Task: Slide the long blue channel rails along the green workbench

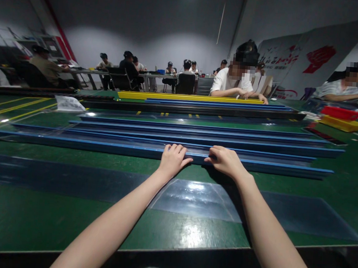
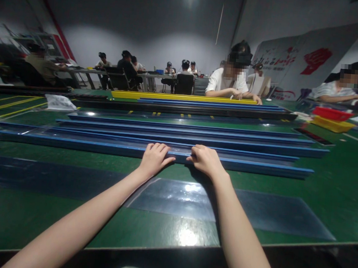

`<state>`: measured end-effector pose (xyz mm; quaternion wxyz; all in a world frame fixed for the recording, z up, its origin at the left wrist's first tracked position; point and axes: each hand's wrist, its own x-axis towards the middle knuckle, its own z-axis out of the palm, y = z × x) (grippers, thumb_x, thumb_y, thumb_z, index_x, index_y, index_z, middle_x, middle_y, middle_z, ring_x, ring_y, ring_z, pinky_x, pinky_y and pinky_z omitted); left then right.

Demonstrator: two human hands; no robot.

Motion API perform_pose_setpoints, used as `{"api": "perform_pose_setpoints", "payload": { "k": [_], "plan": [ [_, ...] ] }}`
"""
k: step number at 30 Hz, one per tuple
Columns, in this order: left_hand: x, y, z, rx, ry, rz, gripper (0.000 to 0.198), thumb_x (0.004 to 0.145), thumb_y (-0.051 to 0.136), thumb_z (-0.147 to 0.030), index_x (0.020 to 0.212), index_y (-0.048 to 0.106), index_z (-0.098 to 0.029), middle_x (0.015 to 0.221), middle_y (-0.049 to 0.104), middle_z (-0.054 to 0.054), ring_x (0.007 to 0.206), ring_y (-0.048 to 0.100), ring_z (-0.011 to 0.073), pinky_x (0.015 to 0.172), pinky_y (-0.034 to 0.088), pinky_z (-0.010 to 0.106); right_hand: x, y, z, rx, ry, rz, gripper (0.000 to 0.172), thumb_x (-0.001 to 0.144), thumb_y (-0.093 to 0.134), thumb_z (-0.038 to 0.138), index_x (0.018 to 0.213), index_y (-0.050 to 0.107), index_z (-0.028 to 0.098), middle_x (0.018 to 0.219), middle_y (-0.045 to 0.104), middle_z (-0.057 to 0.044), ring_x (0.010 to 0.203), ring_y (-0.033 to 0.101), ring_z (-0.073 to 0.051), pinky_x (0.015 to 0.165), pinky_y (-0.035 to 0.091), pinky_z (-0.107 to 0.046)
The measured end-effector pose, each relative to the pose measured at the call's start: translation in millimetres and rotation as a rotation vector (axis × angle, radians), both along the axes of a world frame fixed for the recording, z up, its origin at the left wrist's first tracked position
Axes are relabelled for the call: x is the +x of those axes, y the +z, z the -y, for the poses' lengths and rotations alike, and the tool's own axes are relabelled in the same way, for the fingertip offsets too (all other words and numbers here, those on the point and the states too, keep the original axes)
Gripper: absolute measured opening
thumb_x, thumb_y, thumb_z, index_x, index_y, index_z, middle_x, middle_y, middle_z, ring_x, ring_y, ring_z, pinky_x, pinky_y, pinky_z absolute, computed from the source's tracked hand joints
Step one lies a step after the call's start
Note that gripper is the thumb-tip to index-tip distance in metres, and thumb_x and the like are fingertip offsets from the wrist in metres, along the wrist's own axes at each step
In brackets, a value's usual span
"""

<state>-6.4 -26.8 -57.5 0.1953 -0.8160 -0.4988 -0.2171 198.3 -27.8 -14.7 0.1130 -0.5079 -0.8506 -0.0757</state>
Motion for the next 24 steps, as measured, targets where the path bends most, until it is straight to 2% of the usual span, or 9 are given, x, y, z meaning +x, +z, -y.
{"api": "perform_pose_setpoints", "payload": {
  "k": [13,24],
  "plan": [
    [-1.1,0.4,1.2,0.001,-0.025,0.011,0.034,0.081,0.049,-0.047,0.097,0.056,-0.017,0.094,0.061,0.007,0.09,0.051,0.0218,0.079,0.031,0.035,3.9,-2.1,-3.7,-0.011,-0.006,-0.016,0.021,0.079,0.05,0.038,0.073,0.056,0.019,0.078,0.062,-0.003,0.072,0.056,-0.015,0.054,0.026,-0.023],
    [-0.5,1.8,1.1,-0.022,-0.034,-0.009,0.034,0.081,0.049,-0.049,0.092,0.056,-0.017,0.095,0.061,0.007,0.09,0.051,0.0219,0.078,0.031,0.035,10.5,4.6,-1.0,-0.047,-0.093,0.031,0.023,0.077,0.048,0.04,0.072,0.057,0.02,0.077,0.063,-0.003,0.071,0.057,-0.016,0.053,0.026,-0.024]
  ]
}}
